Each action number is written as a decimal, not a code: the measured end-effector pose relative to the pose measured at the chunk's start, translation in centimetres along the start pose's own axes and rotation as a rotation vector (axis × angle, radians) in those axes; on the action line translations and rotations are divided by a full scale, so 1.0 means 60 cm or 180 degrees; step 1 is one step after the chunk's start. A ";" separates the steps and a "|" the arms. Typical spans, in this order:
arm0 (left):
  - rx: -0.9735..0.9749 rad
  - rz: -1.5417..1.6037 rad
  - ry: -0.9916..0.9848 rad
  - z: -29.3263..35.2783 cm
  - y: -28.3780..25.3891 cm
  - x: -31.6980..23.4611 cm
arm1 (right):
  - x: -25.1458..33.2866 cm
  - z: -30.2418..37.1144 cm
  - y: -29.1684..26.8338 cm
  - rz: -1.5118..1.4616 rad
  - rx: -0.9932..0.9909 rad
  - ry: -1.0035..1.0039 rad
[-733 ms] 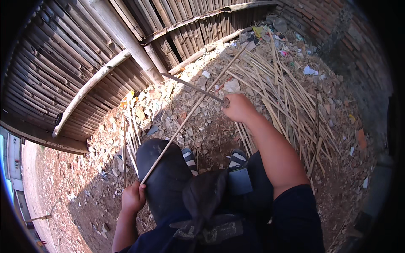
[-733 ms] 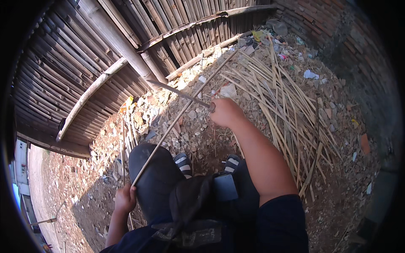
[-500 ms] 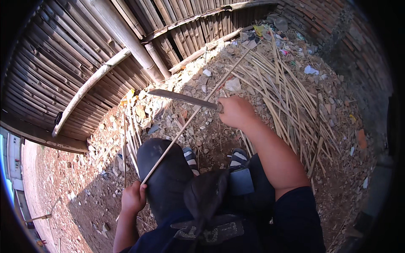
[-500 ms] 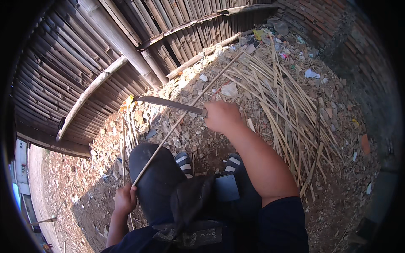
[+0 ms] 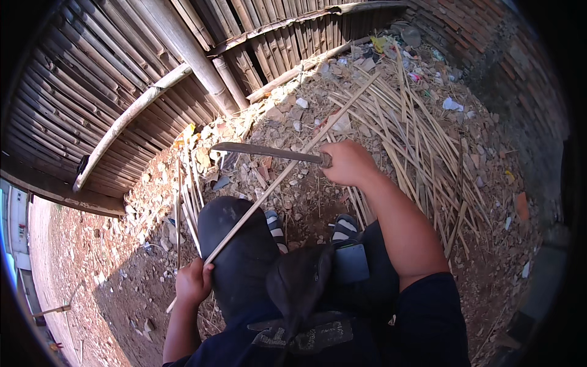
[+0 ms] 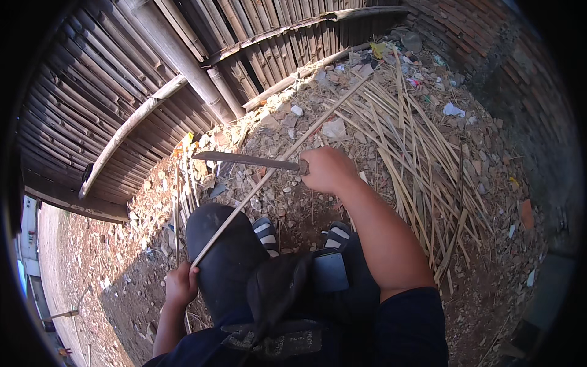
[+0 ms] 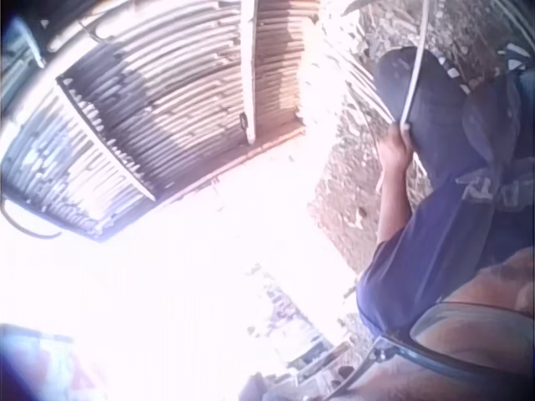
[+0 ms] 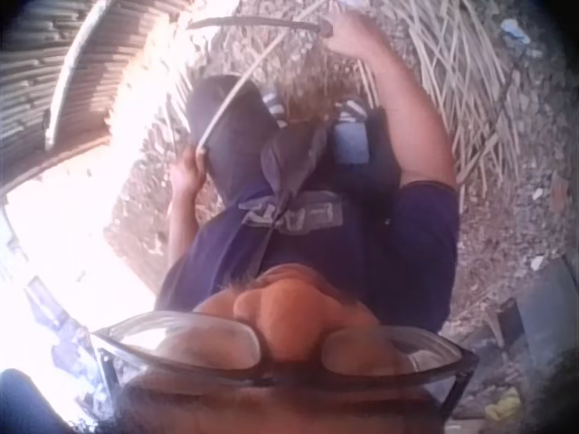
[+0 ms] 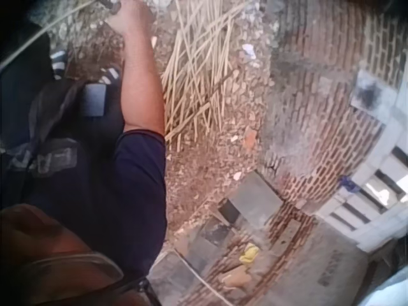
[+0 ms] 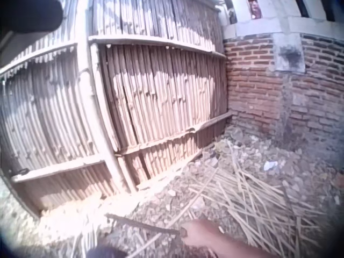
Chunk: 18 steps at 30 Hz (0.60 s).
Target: The person shaves thin layers off a wooden stick using a large blade, repeatedly moving the blade along the length of the wood while holding it by hand.
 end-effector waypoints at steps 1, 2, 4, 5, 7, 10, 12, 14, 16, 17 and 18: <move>0.0001 0.0016 0.0015 -0.005 0.004 0.000 | -0.015 -0.006 0.002 0.0016 -0.0005 0.0014; -0.0024 0.0031 0.0057 -0.011 0.007 -0.001 | -0.027 -0.012 0.006 -0.0218 0.0084 0.0009; -0.0060 0.0042 0.0108 -0.014 0.006 -0.005 | -0.028 -0.017 0.010 -0.0221 0.0250 0.0069; -0.0042 -0.0025 0.0067 -0.013 0.001 -0.008 | -0.016 -0.013 0.009 -0.0220 0.0236 0.0069; -0.0017 -0.0102 0.0019 -0.009 -0.004 -0.010 | 0.007 0.004 0.001 -0.0147 -0.0074 0.0314; 0.0030 -0.0044 0.0056 -0.003 -0.005 -0.008 | 0.042 0.009 -0.009 0.0220 0.0049 -0.0057; 0.0051 -0.0058 -0.0064 -0.005 0.000 -0.003 | 0.043 -0.001 0.006 0.0497 0.0179 -0.0356; 0.0025 -0.0028 -0.0067 -0.011 0.006 -0.006 | -0.004 -0.022 0.016 -0.0229 0.0094 0.0019; -0.0049 -0.0028 -0.0065 -0.016 0.002 -0.009 | 0.004 -0.012 0.016 -0.0159 -0.0104 0.0101; -0.0047 0.0030 -0.0029 -0.015 -0.001 -0.010 | 0.012 -0.007 0.012 -0.0120 -0.0270 0.0187; -0.0043 0.0089 0.0010 -0.015 -0.003 -0.012 | 0.019 -0.005 0.004 -0.0123 -0.0294 0.0182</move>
Point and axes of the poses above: each hand's wrist, its own z-axis away from the middle knuckle, its own y-axis out of the palm, x = y × z, the point moved 5 cm from there along -z, towards the middle knuckle, and after that the axes turned 14 degrees about z, right-handed, at the moved point
